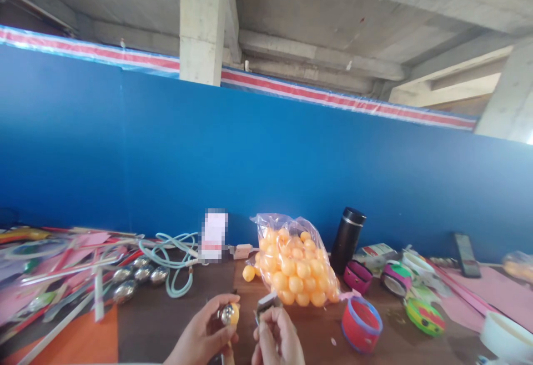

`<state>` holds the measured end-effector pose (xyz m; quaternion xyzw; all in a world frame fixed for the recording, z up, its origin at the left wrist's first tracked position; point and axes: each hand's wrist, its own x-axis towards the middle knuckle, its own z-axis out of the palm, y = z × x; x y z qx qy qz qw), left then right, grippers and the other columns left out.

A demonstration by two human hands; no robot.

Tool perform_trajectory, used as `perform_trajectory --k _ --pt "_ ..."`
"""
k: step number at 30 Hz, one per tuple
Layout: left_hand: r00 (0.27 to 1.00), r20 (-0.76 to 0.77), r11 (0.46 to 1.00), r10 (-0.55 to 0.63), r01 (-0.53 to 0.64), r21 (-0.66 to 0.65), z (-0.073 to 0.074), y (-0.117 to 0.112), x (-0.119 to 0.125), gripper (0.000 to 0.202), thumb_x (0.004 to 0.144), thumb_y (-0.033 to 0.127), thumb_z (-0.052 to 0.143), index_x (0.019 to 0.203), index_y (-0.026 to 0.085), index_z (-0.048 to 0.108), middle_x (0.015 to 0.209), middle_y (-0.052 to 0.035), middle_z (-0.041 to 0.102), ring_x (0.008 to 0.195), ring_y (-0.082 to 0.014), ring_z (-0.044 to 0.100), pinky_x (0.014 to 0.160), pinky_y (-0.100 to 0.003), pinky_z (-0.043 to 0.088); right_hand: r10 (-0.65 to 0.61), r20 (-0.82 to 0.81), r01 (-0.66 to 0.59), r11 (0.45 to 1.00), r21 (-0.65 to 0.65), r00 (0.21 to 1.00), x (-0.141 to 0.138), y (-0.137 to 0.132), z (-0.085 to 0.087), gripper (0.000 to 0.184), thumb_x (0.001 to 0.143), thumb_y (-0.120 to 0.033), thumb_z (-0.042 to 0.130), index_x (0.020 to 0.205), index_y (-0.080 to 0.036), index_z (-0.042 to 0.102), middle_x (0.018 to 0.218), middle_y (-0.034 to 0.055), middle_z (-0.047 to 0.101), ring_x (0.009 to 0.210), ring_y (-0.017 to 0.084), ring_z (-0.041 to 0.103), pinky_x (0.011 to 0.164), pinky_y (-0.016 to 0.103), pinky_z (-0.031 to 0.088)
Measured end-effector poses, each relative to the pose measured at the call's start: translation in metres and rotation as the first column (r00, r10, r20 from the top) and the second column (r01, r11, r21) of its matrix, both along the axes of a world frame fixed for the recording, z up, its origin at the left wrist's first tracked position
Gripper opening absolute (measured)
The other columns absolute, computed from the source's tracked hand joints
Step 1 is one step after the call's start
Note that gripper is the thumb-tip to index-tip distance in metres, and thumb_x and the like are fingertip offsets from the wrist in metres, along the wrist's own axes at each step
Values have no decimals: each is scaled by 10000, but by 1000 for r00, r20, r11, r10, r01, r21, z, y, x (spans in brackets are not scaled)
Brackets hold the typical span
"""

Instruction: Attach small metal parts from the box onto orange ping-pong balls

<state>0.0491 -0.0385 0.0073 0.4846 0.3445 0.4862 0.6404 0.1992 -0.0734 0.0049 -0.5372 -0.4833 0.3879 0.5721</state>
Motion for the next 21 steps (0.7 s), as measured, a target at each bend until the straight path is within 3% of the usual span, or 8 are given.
perform_trajectory --k 2,5,8,11,15,21 --pt "999 16 999 -34 35 -15 0 -1 -1 514 532 402 734 973 195 567 670 13 530 570 -144 578 453 -226 440 20 -65 -20 1000 -4 998 -1 3 -5 451 642 -624 542 751 -197 446 577 -69 530 283 10 398 301 145 273" --pt "995 75 996 -71 75 -53 3 0 -5 522 525 387 749 976 197 566 715 6 547 567 -138 587 457 -229 448 90 -131 -103 991 -90 987 1 5 -6 422 642 -590 564 735 -195 446 499 -89 490 297 10 362 320 147 280" --pt "988 124 990 -90 102 -99 6 0 -8 546 513 382 763 992 205 569 788 -10 571 581 -139 601 469 -235 456 181 -98 -196 964 -177 979 4 4 -1 425 658 -596 549 700 -186 447 374 -103 428 316 15 348 353 137 260" --pt "985 135 982 -103 122 -143 9 0 -10 594 514 401 763 1039 215 557 897 -48 600 587 -144 616 493 -261 473 247 -38 -249 951 -182 968 5 3 3 461 654 -633 535 690 -182 445 347 -96 431 314 8 338 351 131 210" --pt "984 134 977 -114 136 -167 11 -1 -10 655 522 431 753 1099 223 523 973 -86 620 582 -158 630 497 -280 476 267 -63 -275 946 -173 961 4 3 1 464 652 -632 550 704 -184 441 374 -97 447 312 4 366 335 118 211" --pt "981 151 980 -124 145 -139 9 -1 -11 582 505 416 771 1006 197 573 920 -63 623 629 -153 619 508 -257 466 234 -51 -239 959 -151 971 2 5 -2 471 653 -642 541 680 -191 407 393 -95 456 308 15 429 334 113 245"
